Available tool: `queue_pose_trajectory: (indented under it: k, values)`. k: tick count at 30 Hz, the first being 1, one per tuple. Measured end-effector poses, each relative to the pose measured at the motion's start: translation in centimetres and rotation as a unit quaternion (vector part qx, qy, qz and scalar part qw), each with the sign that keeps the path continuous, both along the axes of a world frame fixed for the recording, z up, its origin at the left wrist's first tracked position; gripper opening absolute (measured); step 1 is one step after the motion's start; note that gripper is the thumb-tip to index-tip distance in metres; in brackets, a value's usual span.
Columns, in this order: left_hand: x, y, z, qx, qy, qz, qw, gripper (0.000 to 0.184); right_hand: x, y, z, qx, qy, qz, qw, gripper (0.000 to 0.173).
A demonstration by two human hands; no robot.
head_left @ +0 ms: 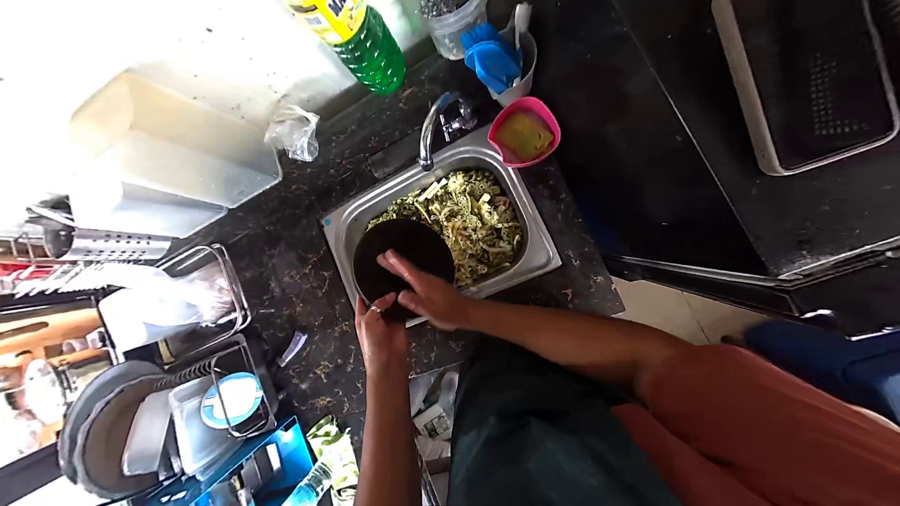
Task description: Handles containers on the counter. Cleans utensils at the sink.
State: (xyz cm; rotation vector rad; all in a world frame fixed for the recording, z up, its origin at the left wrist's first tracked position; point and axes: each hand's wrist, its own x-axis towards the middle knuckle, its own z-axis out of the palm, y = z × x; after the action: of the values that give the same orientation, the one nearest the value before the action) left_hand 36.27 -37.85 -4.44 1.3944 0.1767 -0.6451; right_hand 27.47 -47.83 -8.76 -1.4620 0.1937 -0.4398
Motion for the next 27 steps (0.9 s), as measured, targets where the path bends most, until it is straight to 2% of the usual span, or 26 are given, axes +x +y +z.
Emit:
queue_pose_trajectory:
  k: [3,5,7,9,10,12,14,17,19,21,23,24,25,27]
  values:
    - [0.9,1.3,0.2,0.02,-0.001,-0.001,1.0,0.058,-2.0,-4.9,-4.7,-0.014,0.15,-0.033,0.988,0.065]
    - [1.0,1.4,0.4,0.037,0.008,-0.001,0.999,0.056,-2.0,-5.4,-4.3,-0.004,0.172,-0.076,0.982,0.067]
    - [0.3,0.6,0.4,0.04,0.011,-0.011,0.999,0.056,-0.4,-3.0,-0.5,0.001,0.079,-0.076,0.994,0.069]
    - [-0.8,0.3,0.3,0.039,-0.008,-0.047,0.998,0.046,1.1,0.6,2.9,0.041,-0.027,-0.001,0.999,0.071]
    - [-1.0,0.3,0.3,0.028,-0.02,-0.075,0.997,0.042,1.8,1.4,3.4,0.025,-0.073,0.018,0.997,0.075]
    - [-1.2,0.6,0.3,0.012,-0.027,-0.079,0.996,0.045,2.3,0.8,2.2,-0.032,-0.1,0.015,0.994,0.08]
    - [-0.7,1.3,0.7,0.004,-0.019,-0.061,0.998,0.059,1.5,-2.6,-1.1,-0.051,-0.05,-0.004,0.997,0.072]
    - [0.5,3.0,1.1,0.017,-0.019,-0.059,0.998,0.063,-0.4,-8.2,-7.3,-0.028,0.139,-0.081,0.987,0.064]
    - [1.6,3.0,1.7,0.036,-0.063,-0.121,0.99,0.067,-1.2,-10.1,-6.4,-0.059,0.168,-0.114,0.977,0.063]
    - [2.0,2.8,2.0,0.096,-0.147,-0.219,0.96,0.066,-1.1,-9.1,-2.4,-0.13,0.104,-0.084,0.982,0.066]
    - [2.9,1.5,2.4,0.184,-0.255,-0.345,0.884,0.061,0.4,-8.1,1.1,-0.247,0.04,-0.011,0.968,0.086]
    - [3.2,0.8,2.7,0.216,-0.291,-0.397,0.843,0.06,1.0,-8.1,2.0,-0.31,0.046,0.024,0.949,0.093]
    - [3.4,0.4,2.7,0.227,-0.307,-0.43,0.818,0.061,1.2,-8.2,2.4,-0.354,0.068,0.051,0.931,0.09]
    - [3.6,0.3,2.2,0.209,-0.324,-0.435,0.814,0.066,1.1,-8.9,2.1,-0.382,0.099,0.072,0.916,0.066]
